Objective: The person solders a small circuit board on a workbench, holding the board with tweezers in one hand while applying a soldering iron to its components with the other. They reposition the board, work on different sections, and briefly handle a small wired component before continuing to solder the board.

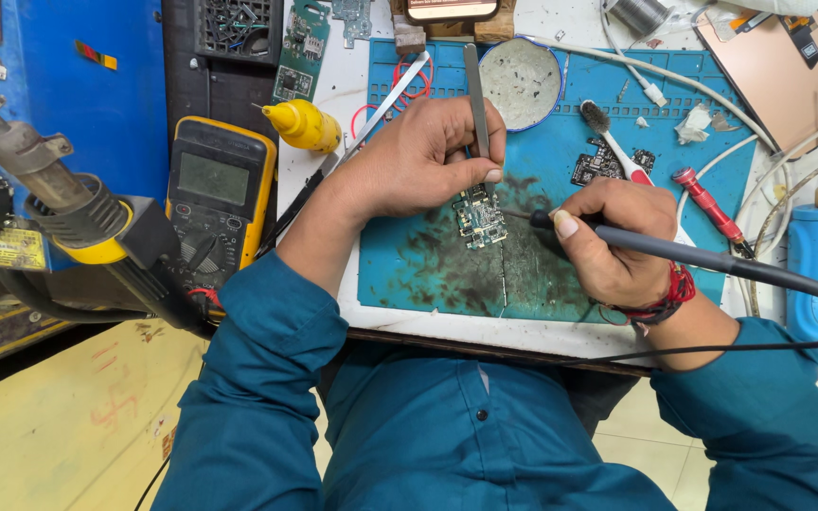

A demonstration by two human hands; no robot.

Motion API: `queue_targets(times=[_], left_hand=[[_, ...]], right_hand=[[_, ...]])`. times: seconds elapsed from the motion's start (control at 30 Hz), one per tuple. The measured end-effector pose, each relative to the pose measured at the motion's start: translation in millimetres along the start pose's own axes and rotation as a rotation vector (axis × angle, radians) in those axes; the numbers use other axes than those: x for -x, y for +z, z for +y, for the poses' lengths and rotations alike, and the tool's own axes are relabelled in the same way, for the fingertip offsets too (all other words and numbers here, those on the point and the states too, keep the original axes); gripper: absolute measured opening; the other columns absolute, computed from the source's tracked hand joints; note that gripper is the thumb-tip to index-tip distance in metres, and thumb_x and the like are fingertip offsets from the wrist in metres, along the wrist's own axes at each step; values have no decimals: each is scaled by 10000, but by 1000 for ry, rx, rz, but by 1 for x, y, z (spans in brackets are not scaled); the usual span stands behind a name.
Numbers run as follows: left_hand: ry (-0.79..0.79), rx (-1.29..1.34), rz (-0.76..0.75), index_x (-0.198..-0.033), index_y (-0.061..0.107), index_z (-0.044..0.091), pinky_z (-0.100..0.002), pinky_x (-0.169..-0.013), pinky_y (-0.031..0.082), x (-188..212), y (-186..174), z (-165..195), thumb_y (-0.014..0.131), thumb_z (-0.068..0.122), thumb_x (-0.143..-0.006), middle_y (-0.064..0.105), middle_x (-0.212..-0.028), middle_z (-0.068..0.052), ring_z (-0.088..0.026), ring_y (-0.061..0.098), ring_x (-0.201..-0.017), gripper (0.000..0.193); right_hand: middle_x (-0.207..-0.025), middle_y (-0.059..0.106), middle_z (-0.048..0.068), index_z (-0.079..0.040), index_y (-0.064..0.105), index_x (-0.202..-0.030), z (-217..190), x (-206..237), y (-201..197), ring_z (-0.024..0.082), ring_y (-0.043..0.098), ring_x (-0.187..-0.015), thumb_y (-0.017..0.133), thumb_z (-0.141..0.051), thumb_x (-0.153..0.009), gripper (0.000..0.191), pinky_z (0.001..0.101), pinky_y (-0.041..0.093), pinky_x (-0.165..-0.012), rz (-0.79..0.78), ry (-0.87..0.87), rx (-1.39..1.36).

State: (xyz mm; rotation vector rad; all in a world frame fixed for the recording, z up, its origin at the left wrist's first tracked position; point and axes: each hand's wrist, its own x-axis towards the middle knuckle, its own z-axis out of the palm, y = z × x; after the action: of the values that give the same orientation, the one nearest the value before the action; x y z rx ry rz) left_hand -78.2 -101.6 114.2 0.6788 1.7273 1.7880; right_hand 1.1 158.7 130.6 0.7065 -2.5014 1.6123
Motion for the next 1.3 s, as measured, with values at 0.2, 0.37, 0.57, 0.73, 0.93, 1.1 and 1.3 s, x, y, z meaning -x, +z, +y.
queue_targets(times=[0.2,0.37,0.57,0.73,0.93,1.1,1.3], left_hand=[[-14,-20,8,-1052,602,44,-221,-732,496,0,1,1,699,-47,-948,662,-946,4,-59,629,-878,169],[-15,-28,12,-1047,603,47,-218,-719,491,1,0,1,701,-42,-944,661,-943,10,-54,624,-870,167],[-19,-57,14,-1044,608,46,-215,-708,482,-1,0,3,711,-36,-946,659,-936,9,-52,614,-857,164],[-4,-39,7,-1048,605,45,-217,-724,495,-2,0,3,706,-39,-950,664,-943,6,-52,626,-871,164],[-21,-49,15,-1047,607,47,-215,-705,486,-2,0,4,708,-31,-944,666,-936,13,-45,623,-857,165],[-22,-75,17,-1039,611,50,-215,-675,472,-3,0,7,715,-18,-943,667,-912,20,-38,606,-819,158],[-45,-114,31,-1029,622,54,-214,-653,461,-2,0,8,724,-6,-938,662,-883,20,-36,588,-785,149]], right_hand=[[-736,622,71,-3,642,-872,0,0,0,135,555,-531,667,-45,-956,97,257,416,-527,-10,-26,-1],[-712,615,58,2,645,-875,0,-1,0,137,551,-548,668,-47,-952,94,255,412,-516,-9,1,4],[-713,618,57,2,644,-883,0,-1,-1,134,557,-553,671,-50,-960,96,252,414,-519,-9,2,2],[-705,621,57,4,649,-880,0,-1,-1,136,560,-563,666,-47,-953,91,251,416,-516,0,14,0],[-719,626,57,2,649,-889,0,-2,-1,126,568,-533,670,-42,-966,91,249,425,-527,-8,14,0],[-716,626,63,3,649,-874,0,-2,-1,136,559,-559,676,-45,-955,98,252,419,-521,-3,7,4],[-736,630,70,2,650,-880,1,-1,-1,130,561,-539,678,-50,-960,99,254,421,-529,1,-11,5]])
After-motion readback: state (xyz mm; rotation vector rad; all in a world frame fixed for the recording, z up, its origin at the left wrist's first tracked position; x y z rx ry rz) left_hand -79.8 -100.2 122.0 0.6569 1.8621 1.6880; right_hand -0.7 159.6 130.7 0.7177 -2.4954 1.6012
